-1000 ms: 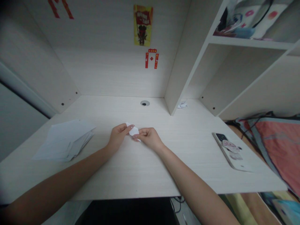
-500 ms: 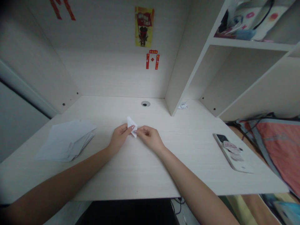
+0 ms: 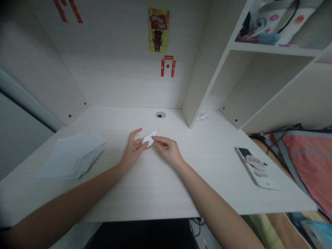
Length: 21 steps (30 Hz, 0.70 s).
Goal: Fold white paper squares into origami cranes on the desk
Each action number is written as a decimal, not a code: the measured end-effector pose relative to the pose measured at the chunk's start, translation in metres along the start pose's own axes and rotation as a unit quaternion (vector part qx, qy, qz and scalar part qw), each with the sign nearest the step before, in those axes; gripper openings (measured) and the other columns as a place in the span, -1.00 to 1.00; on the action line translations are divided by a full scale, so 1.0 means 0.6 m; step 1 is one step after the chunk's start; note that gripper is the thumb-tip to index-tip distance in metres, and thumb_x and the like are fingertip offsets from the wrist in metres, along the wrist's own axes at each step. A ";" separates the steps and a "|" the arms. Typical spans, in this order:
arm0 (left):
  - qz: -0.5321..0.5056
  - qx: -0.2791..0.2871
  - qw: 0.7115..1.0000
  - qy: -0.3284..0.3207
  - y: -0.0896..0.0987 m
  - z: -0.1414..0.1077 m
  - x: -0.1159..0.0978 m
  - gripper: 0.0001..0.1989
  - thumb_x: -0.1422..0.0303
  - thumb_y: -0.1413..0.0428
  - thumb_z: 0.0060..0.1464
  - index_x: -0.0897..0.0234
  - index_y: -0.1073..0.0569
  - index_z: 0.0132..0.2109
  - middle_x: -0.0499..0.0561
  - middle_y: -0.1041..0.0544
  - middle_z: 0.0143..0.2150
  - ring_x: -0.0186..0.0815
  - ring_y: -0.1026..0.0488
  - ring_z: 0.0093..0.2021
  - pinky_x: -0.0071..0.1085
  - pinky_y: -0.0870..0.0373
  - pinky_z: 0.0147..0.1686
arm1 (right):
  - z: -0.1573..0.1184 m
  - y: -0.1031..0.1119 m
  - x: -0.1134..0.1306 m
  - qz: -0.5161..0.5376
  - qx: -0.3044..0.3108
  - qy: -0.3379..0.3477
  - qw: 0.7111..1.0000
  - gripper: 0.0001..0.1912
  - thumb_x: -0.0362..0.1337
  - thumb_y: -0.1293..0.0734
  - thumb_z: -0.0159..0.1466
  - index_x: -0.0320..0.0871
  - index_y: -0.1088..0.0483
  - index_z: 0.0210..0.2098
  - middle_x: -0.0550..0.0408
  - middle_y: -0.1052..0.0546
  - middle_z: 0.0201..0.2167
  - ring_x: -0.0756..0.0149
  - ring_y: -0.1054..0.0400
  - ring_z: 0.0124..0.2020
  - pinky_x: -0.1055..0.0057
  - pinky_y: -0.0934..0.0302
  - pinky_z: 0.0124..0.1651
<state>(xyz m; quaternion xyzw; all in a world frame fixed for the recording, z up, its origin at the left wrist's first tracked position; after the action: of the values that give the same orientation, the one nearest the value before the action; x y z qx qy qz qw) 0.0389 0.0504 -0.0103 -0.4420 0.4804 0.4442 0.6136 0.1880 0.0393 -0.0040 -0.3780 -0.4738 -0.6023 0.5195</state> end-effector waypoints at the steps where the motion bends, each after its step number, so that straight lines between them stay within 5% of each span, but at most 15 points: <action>1: -0.021 0.001 1.000 0.003 -0.001 0.002 -0.002 -0.37 0.26 -0.16 -0.04 0.19 -0.10 0.16 -0.03 -0.55 -0.35 -0.34 -0.51 -0.33 -0.40 -0.42 -0.25 | 0.000 0.002 0.000 0.007 -0.008 0.001 1.000 -0.67 -0.16 -0.38 0.09 -0.11 -0.49 -0.15 -0.05 -0.53 -0.13 0.22 -0.44 -0.22 0.24 -0.30 -0.07; 9: -0.033 0.002 0.998 0.049 0.004 0.012 0.008 -0.71 0.22 -0.17 -0.05 0.31 -0.43 -0.20 0.02 -0.58 -0.33 -0.28 -0.54 -0.33 -0.31 -0.45 -0.16 | 0.001 0.000 0.012 0.006 0.024 0.038 0.999 -0.69 -0.20 -0.42 0.04 -0.12 -0.50 -0.21 -0.02 -0.54 -0.24 0.26 -0.42 -0.29 0.31 -0.31 -0.16; 16: -0.024 0.044 0.997 0.063 -0.002 0.010 0.014 -0.69 0.23 -0.14 -0.02 0.28 -0.42 -0.13 -0.01 -0.58 -0.31 -0.30 -0.55 -0.36 -0.33 -0.47 -0.18 | 0.006 0.002 -0.002 -0.001 0.018 0.029 0.999 -0.74 -0.21 -0.39 0.08 -0.12 -0.52 -0.23 0.01 -0.57 -0.30 0.28 -0.43 -0.33 0.35 -0.30 -0.20; 21: -0.023 0.021 0.997 0.071 0.002 0.011 0.012 -0.73 0.23 -0.14 -0.01 0.29 -0.44 -0.18 -0.02 -0.58 -0.31 -0.29 -0.55 -0.32 -0.37 -0.45 -0.17 | 0.007 0.007 -0.002 0.005 0.016 0.005 1.000 -0.73 -0.24 -0.40 0.05 -0.13 -0.54 -0.23 0.01 -0.59 -0.33 0.24 -0.45 -0.32 0.32 -0.30 -0.17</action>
<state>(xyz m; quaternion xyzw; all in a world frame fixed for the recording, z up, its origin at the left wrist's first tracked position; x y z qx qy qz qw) 0.0399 0.0577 -0.0167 -0.4703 0.5215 0.3876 0.5971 0.1925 0.0438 -0.0032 -0.3686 -0.4788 -0.5938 0.5313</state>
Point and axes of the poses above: each hand's wrist, its own z-axis towards the middle knuckle, its own y-axis out of the back of the hand, x = y × z, the point moved 5 cm from there along z, towards the middle knuckle
